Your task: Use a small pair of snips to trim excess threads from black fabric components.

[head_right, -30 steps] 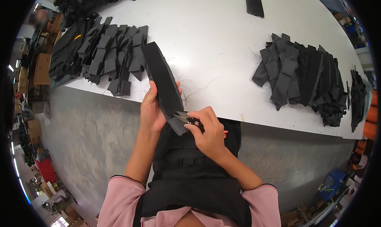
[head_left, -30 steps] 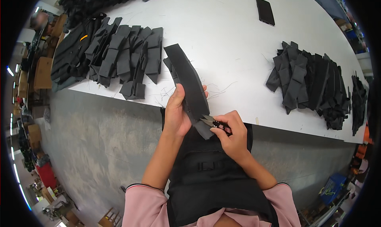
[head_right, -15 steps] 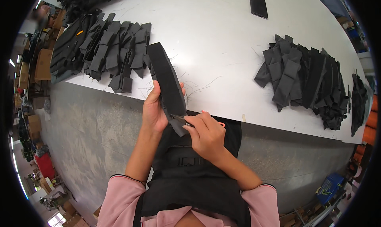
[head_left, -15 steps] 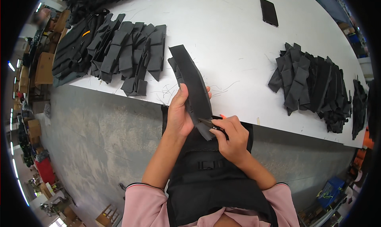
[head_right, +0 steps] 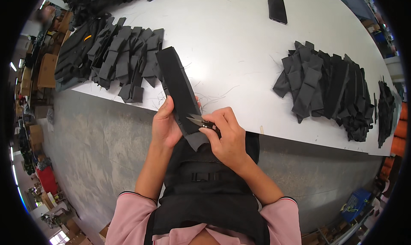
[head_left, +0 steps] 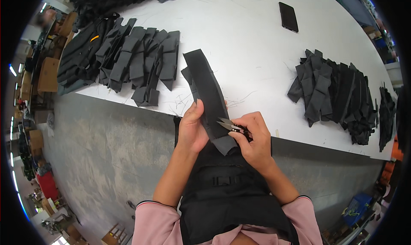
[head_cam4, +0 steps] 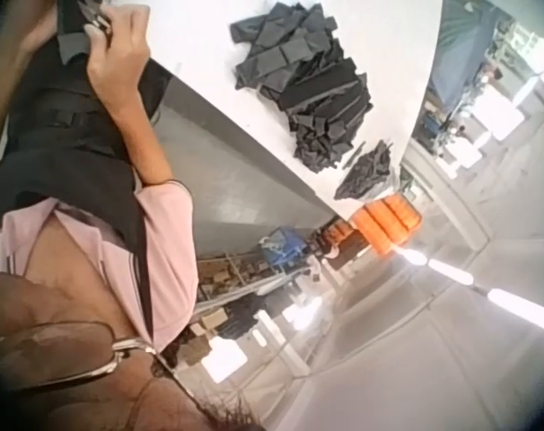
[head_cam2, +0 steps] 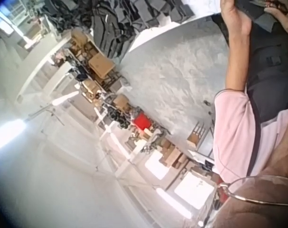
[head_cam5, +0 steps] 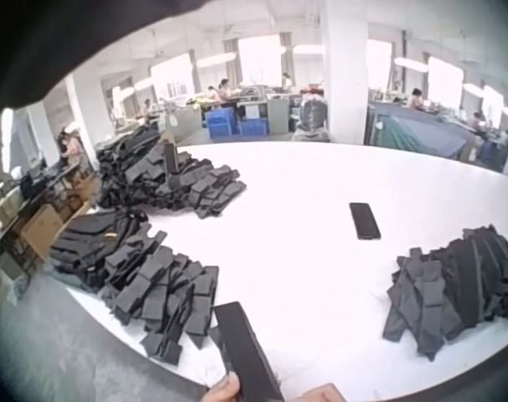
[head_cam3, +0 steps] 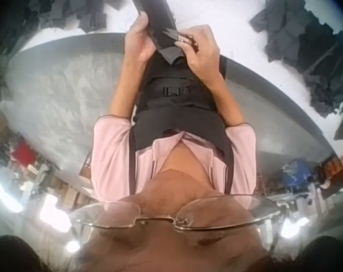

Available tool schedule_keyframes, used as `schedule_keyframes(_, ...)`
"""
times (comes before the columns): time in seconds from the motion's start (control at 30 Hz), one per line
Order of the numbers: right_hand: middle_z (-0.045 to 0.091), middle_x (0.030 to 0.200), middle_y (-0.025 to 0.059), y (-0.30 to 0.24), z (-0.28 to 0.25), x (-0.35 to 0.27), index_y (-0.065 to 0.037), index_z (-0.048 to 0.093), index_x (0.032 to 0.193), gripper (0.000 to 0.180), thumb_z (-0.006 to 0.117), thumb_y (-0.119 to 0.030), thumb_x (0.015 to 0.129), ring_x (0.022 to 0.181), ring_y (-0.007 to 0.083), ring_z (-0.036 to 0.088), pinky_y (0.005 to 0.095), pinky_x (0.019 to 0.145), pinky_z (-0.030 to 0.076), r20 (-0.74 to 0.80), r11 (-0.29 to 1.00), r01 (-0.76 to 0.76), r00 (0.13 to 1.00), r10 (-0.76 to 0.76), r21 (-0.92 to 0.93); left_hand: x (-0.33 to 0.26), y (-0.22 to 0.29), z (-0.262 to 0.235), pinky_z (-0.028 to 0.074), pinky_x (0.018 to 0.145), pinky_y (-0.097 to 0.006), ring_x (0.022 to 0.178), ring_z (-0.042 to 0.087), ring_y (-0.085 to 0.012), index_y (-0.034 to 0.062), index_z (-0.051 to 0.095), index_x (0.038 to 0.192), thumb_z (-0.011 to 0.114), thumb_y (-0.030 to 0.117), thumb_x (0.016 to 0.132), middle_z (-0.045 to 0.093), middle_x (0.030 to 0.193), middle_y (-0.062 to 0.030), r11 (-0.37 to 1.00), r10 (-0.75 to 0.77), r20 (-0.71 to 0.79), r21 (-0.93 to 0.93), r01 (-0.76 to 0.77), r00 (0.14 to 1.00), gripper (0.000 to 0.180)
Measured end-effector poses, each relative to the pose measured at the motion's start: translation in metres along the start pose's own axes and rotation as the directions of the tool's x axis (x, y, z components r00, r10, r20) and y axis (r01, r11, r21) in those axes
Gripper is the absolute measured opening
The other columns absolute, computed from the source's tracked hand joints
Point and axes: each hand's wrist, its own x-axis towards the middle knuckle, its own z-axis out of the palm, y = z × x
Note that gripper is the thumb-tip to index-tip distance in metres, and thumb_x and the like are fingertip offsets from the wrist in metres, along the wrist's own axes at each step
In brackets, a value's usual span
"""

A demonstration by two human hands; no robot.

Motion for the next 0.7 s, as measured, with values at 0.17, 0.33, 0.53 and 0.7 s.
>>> schedule_keyframes(0.17, 0.053, 0.082, 0.0066, 0.003, 0.007, 0.009, -0.004, 0.063, 0.092, 0.022, 0.069, -0.002, 0.072, 0.060, 0.0185, 0.056, 0.0283, 0.053, 0.045, 0.043, 0.998, 0.057, 0.997, -0.057, 0.004, -0.002, -0.002, -0.006, 0.047, 0.092, -0.041, 0.106, 0.057, -0.0271, 0.0009, 0.048, 0.122, 0.043, 0.029, 0.096, 0.057, 0.117, -0.0152, 0.992, -0.025, 0.069, -0.123, 0.033, 0.997, 0.038)
schedule_keyframes(0.33, 0.053, 0.077, 0.0066, 0.005, 0.012, 0.008, -0.004, 0.063, 0.091, 0.021, 0.070, -0.004, 0.071, 0.060, 0.0212, 0.056, 0.0299, 0.051, 0.044, 0.008, 0.987, 0.141, 0.990, -0.140, -0.078, -0.004, -0.002, -0.003, 0.048, 0.091, -0.041, 0.104, 0.059, -0.0249, 0.0023, 0.050, 0.120, 0.044, 0.026, 0.096, 0.059, 0.116, -0.0120, 0.993, -0.025, 0.064, -0.113, 0.032, 0.998, 0.034)
schedule_keyframes(0.53, 0.051, 0.074, 0.0073, 0.007, 0.013, 0.002, -0.004, 0.064, 0.090, 0.021, 0.070, -0.003, 0.070, 0.058, 0.0229, 0.054, 0.0308, 0.051, 0.043, -0.086, 0.974, 0.201, 0.974, -0.210, -0.101, -0.006, -0.003, -0.005, 0.050, 0.088, -0.040, 0.101, 0.060, -0.0239, 0.0026, 0.052, 0.116, 0.047, 0.023, 0.095, 0.060, 0.112, -0.0112, 1.000, -0.011, -0.018, -0.021, 0.010, 1.000, 0.030)
schedule_keyframes(0.7, 0.050, 0.075, 0.0077, 0.006, 0.001, -0.006, -0.002, 0.062, 0.090, 0.018, 0.068, -0.001, 0.073, 0.059, 0.0167, 0.054, 0.0260, 0.051, 0.044, -0.057, 0.999, 0.054, 0.997, -0.054, -0.011, -0.007, 0.001, 0.002, 0.050, 0.084, -0.033, 0.093, 0.061, -0.0173, -0.0016, 0.055, 0.111, 0.052, 0.020, 0.094, 0.062, 0.104, -0.0083, 0.998, 0.039, -0.166, 0.049, -0.031, 0.985, 0.028)
